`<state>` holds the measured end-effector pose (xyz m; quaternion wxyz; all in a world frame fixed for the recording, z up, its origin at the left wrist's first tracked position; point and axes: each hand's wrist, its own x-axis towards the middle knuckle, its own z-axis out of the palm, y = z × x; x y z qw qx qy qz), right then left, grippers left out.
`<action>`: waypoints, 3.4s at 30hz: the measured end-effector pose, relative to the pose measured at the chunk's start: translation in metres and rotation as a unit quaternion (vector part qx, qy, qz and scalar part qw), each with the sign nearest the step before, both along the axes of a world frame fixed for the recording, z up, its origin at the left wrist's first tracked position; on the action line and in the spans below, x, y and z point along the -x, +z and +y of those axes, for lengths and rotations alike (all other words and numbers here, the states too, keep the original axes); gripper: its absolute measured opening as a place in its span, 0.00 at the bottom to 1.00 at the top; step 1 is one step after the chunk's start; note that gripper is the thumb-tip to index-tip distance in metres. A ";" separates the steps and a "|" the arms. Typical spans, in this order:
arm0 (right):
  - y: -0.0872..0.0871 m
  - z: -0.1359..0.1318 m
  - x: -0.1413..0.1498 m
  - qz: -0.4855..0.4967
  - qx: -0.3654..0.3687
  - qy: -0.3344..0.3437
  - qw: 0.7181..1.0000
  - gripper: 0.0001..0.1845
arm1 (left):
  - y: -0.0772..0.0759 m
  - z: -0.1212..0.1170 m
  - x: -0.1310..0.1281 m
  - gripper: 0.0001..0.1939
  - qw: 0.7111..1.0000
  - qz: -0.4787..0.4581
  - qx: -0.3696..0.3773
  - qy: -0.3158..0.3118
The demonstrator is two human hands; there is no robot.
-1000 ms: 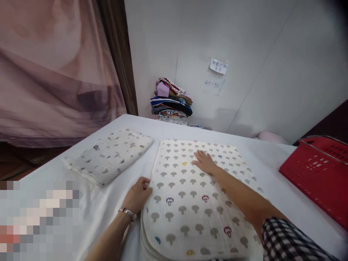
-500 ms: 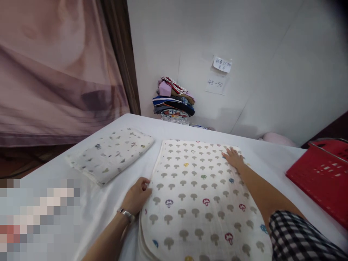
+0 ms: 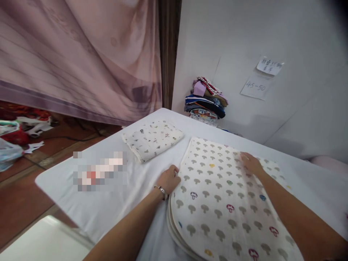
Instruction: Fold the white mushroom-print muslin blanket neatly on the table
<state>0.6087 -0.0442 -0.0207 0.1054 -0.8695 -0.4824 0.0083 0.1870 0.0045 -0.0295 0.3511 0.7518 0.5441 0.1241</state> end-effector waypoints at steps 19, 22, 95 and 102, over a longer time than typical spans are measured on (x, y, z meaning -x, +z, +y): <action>0.021 0.141 0.202 -0.043 0.164 0.329 0.929 0.15 | -0.008 -0.003 0.001 0.15 0.996 -0.062 -0.042 -0.053; 0.024 0.144 0.201 -0.064 0.173 0.345 0.920 0.12 | -0.011 -0.003 0.000 0.15 0.995 -0.061 -0.048 -0.061; 0.056 0.138 0.194 -0.068 0.208 0.528 0.821 0.10 | 0.015 0.013 -0.027 0.20 0.993 0.072 -0.088 -0.027; 0.051 0.144 0.196 -0.054 0.215 0.520 0.825 0.15 | 0.015 0.010 -0.040 0.18 0.997 0.044 -0.060 0.009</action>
